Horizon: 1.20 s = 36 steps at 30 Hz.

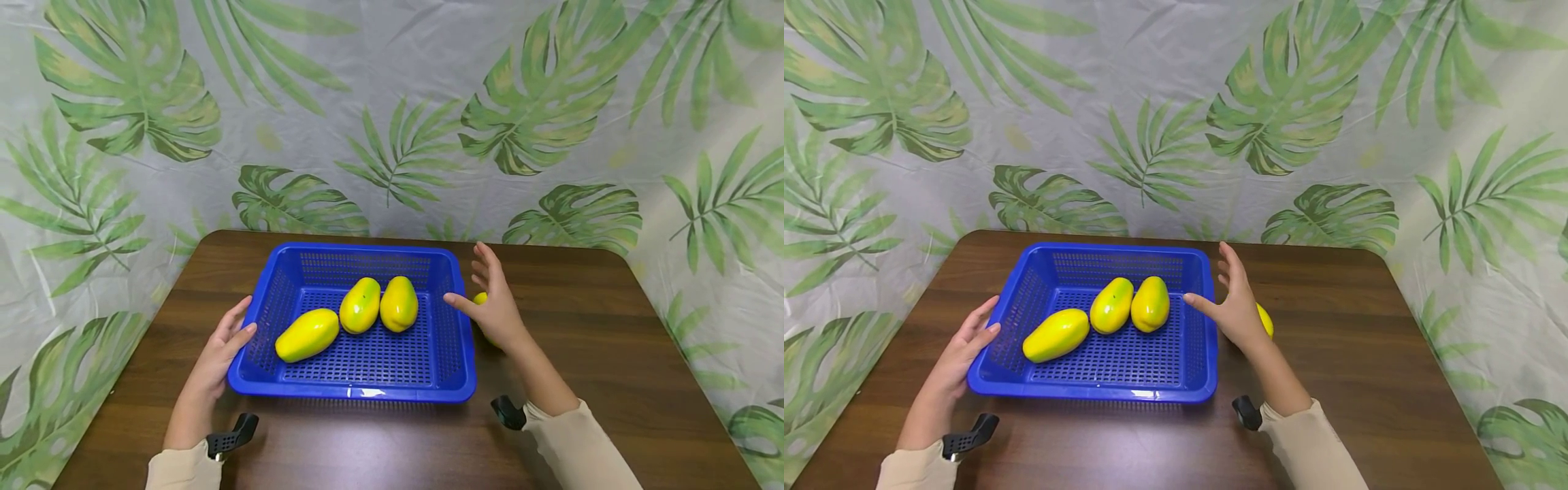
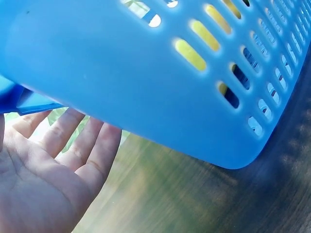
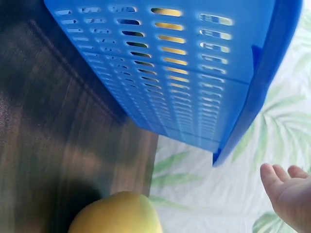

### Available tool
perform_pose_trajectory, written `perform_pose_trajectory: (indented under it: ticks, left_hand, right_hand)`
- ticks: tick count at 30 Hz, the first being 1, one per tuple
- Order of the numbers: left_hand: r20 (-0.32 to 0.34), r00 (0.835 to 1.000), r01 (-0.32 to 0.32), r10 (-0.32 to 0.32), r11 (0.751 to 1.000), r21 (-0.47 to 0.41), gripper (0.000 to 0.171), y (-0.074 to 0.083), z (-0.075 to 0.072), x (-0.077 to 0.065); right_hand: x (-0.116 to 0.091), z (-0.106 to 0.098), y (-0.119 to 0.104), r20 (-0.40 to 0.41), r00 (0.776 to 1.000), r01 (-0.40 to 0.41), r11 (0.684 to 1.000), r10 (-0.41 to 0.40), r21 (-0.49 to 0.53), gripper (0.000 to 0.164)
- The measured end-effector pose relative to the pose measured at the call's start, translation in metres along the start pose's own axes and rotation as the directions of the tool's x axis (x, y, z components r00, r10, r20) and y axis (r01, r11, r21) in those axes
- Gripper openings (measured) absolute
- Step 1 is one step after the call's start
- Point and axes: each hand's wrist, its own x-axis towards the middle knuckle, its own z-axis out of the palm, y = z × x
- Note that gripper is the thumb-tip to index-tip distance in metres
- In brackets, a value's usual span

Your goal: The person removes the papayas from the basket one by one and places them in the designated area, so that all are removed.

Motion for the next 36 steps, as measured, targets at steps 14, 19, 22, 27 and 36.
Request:
perform_pose_trajectory:
  ticks: [14, 19, 22, 27, 36]
  left_hand:
    - [-0.004, 1.0, 0.003, -0.003, 1.0, 0.002, 0.052, 0.0, 0.0, 0.0]
    - [-0.006, 1.0, 0.01, -0.01, 1.0, 0.002, 0.052, -0.002, -0.001, 0.001]
    - [-0.003, 1.0, 0.008, -0.008, 1.0, -0.004, 0.052, -0.002, -0.001, 0.001]
    - [0.002, 1.0, 0.0, 0.0, 1.0, 0.002, 0.053, -0.001, -0.001, 0.002]
    - [0.009, 1.0, 0.0, 0.0, 1.0, -0.01, 0.053, 0.0, -0.001, 0.0]
  right_hand:
    - [0.025, 0.025, 0.034, 0.187, 0.982, 0.016, 0.988, 0.013, -0.152, 0.096]
    - [0.033, 0.037, 0.037, 0.257, 0.966, 0.013, 0.983, 0.035, -0.182, 0.095]
    - [0.038, 0.042, 0.038, 0.296, 0.953, 0.001, 0.981, 0.058, -0.196, 0.095]
    - [0.042, 0.051, 0.042, 0.335, 0.938, -0.006, 0.969, 0.09, -0.246, 0.095]
    - [0.047, 0.062, 0.047, 0.37, 0.922, 0.001, 0.953, 0.116, -0.303, 0.093]
